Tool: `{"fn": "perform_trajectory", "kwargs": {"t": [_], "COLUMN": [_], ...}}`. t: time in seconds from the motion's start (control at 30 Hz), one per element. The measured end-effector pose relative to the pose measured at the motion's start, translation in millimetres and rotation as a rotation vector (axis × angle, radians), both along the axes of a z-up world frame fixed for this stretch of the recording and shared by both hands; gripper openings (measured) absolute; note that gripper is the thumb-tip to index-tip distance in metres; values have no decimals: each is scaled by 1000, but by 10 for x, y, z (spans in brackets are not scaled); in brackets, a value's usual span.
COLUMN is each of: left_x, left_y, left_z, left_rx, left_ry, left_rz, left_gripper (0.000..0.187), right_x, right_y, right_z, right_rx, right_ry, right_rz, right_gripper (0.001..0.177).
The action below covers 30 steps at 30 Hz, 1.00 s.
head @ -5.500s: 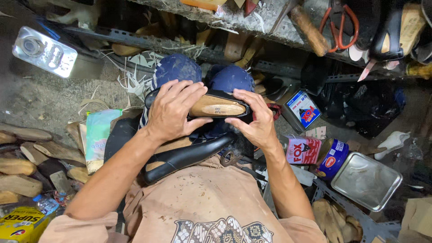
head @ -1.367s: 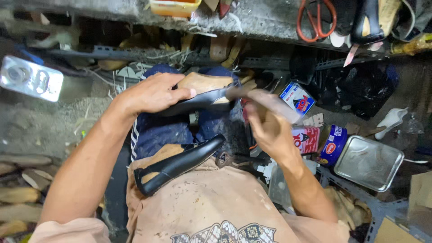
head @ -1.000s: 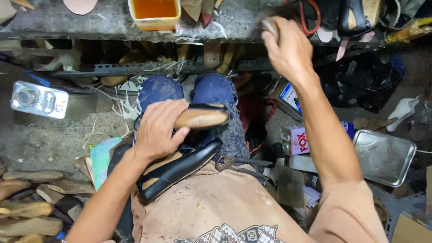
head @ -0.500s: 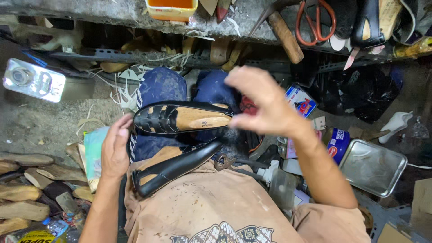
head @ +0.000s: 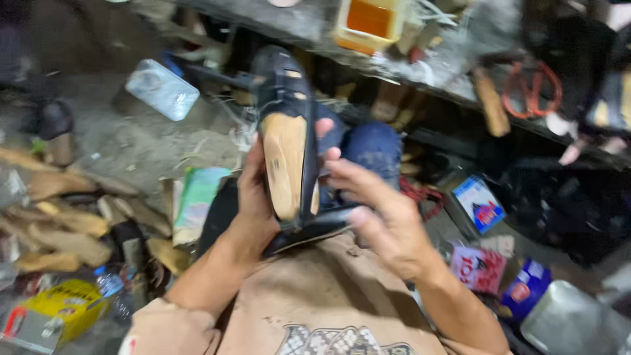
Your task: The person repairs a black sandal by hammering the sole and inserting a wooden shoe tree. They then handle a second sandal, applying a white insole to the interior.
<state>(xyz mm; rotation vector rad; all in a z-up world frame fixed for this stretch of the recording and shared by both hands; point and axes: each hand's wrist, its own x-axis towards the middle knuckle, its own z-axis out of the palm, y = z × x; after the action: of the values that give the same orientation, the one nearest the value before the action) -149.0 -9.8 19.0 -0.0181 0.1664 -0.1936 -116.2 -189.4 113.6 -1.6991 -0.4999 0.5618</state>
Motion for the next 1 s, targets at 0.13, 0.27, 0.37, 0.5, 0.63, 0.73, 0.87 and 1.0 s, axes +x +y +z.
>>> {"fn": "perform_trajectory", "kwargs": {"t": [0.13, 0.27, 0.37, 0.5, 0.63, 0.73, 0.87, 1.0], "left_x": [-69, -185, -239, -307, -277, -213, -93, 6], "left_y": [42, -20, -71, -115, -142, -152, -77, 39], "left_z": [-421, -617, -683, -645, -584, -533, -358, -324], "left_rx": [-274, -140, -55, 50, 82, 84, -16, -58], "left_ry": [33, 136, 183, 249, 270, 274, 458, 720], "left_rz": [24, 32, 36, 45, 39, 55, 65, 70], "left_gripper": [78, 67, 65, 63, 61, 62, 54, 56], "right_x": [-49, -186, -326, -418, -468, -493, -496, -498], "right_y": [-423, -707, -787, -787, -753, -761, -755, -759], "right_z": [-561, -893, -1055, -1073, -1017, -1049, -1080, -1078], "right_rx": [-83, -164, -204, -286, -314, -293, -274, -263], "right_ry": [-95, -20, 17, -17, -60, -85, -91, -80], "right_rz": [-178, -241, -253, -284, -280, -257, -233, -244], "right_gripper": [49, 43, 40, 38, 37, 35, 34, 34]}}
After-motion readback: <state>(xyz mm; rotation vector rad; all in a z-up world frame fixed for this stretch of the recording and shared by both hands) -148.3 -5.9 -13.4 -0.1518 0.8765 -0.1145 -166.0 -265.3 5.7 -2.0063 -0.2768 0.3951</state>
